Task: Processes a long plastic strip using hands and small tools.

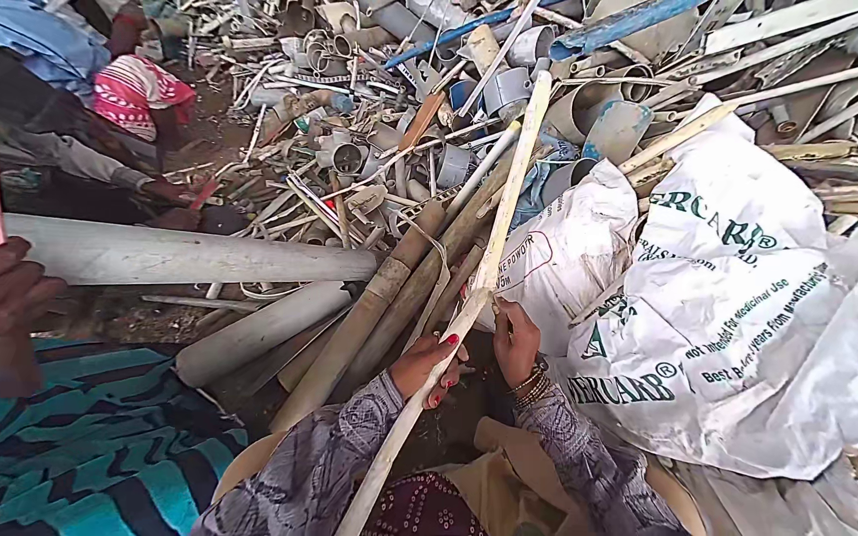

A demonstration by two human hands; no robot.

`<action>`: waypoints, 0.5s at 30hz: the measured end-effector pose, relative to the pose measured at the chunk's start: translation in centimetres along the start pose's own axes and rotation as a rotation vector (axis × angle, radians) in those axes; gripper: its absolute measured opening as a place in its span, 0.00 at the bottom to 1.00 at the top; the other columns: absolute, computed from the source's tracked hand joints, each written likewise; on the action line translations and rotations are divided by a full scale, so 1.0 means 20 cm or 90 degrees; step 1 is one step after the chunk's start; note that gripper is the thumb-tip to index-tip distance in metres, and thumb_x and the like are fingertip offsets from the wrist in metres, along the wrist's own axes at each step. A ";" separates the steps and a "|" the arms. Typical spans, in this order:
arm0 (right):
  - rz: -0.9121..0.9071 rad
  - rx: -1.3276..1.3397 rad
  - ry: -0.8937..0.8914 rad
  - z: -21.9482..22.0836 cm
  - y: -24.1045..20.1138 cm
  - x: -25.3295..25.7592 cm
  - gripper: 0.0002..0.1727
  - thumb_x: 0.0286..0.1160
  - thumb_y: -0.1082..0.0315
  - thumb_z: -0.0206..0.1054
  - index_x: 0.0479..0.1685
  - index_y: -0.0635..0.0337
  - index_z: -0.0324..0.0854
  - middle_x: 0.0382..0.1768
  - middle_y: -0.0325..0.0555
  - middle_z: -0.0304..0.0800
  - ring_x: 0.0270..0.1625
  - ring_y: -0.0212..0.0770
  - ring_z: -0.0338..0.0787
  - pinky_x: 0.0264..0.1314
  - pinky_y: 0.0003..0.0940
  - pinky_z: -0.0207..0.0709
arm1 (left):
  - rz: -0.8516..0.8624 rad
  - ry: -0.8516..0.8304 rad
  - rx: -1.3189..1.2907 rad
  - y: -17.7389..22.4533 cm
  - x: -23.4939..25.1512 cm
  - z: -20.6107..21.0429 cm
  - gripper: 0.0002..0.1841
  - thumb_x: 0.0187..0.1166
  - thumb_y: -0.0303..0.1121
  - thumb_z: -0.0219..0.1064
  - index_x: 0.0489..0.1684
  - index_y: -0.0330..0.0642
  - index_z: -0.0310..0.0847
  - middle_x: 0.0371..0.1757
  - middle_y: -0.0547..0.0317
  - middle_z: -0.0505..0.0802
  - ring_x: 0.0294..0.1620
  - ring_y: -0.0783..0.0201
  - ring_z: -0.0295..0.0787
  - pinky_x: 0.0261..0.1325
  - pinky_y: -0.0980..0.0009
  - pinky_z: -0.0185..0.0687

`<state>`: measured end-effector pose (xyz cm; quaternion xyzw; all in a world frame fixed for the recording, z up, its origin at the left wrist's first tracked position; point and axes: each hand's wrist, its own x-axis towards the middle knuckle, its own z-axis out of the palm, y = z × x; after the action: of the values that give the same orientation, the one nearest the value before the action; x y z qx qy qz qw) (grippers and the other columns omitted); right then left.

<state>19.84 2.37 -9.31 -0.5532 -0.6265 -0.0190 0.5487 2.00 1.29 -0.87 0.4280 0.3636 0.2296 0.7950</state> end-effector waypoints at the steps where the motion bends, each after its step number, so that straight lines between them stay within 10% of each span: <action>1: -0.021 0.001 0.009 0.00 -0.01 0.00 0.13 0.74 0.76 0.59 0.39 0.74 0.90 0.30 0.61 0.92 0.27 0.51 0.90 0.30 0.41 0.81 | 0.007 -0.002 0.009 0.00 0.00 0.00 0.20 0.94 0.33 0.32 0.44 0.41 0.72 0.12 0.75 0.78 0.06 0.83 0.71 0.11 0.88 0.68; 4: -0.174 0.014 -0.001 -0.02 -0.10 -0.06 0.14 0.78 0.71 0.55 0.37 0.61 0.89 0.25 0.51 0.87 0.27 0.45 0.84 0.32 0.31 0.75 | 0.021 0.003 0.040 0.01 -0.01 -0.01 0.17 0.93 0.33 0.34 0.45 0.42 0.72 0.13 0.76 0.78 0.07 0.83 0.71 0.12 0.88 0.69; 9: 0.014 -0.022 -0.031 -0.03 0.00 0.07 0.13 0.73 0.78 0.59 0.42 0.74 0.90 0.32 0.61 0.93 0.28 0.53 0.91 0.32 0.47 0.81 | -0.021 0.045 0.147 0.01 -0.03 0.04 0.14 0.94 0.33 0.41 0.47 0.36 0.72 0.13 0.74 0.76 0.07 0.81 0.71 0.13 0.85 0.72; 15: -0.022 -0.034 -0.039 -0.04 -0.03 0.03 0.14 0.68 0.77 0.58 0.38 0.71 0.91 0.28 0.59 0.92 0.26 0.52 0.89 0.29 0.44 0.79 | -0.053 0.068 0.255 0.02 -0.05 0.05 0.13 0.94 0.33 0.47 0.51 0.30 0.72 0.16 0.70 0.75 0.09 0.79 0.70 0.15 0.83 0.72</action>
<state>20.14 2.06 -8.25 -0.5568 -0.6520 -0.0280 0.5138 2.17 0.33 0.15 0.5493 0.4608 0.1420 0.6825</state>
